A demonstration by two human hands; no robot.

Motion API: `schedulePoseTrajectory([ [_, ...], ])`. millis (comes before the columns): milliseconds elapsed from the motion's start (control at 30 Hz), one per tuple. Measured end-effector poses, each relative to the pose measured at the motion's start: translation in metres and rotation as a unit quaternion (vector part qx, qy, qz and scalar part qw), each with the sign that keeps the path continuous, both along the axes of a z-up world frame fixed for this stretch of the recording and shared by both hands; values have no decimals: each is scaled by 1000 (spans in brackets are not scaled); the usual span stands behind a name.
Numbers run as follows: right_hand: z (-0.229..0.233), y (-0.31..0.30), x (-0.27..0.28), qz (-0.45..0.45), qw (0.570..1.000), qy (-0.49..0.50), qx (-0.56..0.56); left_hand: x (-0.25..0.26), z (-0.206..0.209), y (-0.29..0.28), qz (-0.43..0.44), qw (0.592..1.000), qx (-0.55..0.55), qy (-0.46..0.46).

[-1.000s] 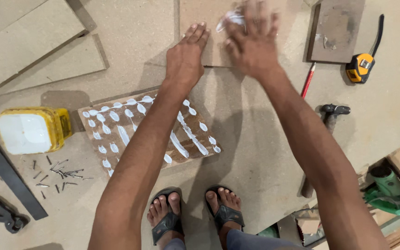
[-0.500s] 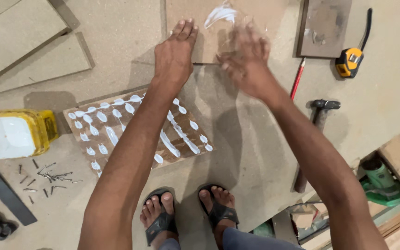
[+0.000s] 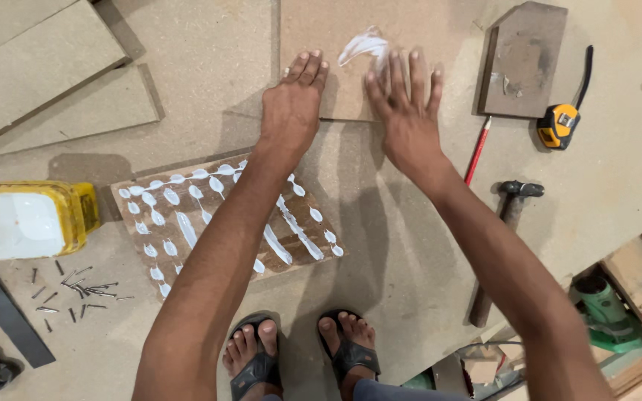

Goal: The person applies glue to a wooden board, spreads it across the surface with their fingers, and then uses a hammer to drive nails into the edge of a piece of wood to join it to another board.

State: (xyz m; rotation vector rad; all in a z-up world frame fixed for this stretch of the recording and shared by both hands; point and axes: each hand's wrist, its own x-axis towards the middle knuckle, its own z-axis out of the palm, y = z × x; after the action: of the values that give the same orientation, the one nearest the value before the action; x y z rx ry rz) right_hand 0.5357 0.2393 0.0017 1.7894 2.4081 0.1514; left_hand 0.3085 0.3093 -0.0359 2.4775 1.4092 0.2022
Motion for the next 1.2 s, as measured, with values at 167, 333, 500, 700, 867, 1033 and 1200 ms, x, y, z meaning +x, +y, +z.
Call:
schedulePoseTrajectory([
  [167,2,36,56,-143,939,300,-91,0,3,-3,-7,1000,3,-5],
  [333,-3,64,60,-50,990,-126,-42,1,-1,2,-14,1000,13,17],
  [500,10,71,11,8,851,-510,-124,13,-1,-2,-18,997,18,66],
  [700,49,39,-24,69,827,-539,-146,22,3,-3,-17,993,-16,115],
  [867,71,22,35,-85,960,142,-225,19,3,-1,-21,995,-23,96],
  [1033,64,-36,16,-422,544,663,-295,16,5,0,-35,991,-11,128],
  [1200,53,-38,6,-449,569,619,-301,15,-1,-1,-28,993,1,114],
])
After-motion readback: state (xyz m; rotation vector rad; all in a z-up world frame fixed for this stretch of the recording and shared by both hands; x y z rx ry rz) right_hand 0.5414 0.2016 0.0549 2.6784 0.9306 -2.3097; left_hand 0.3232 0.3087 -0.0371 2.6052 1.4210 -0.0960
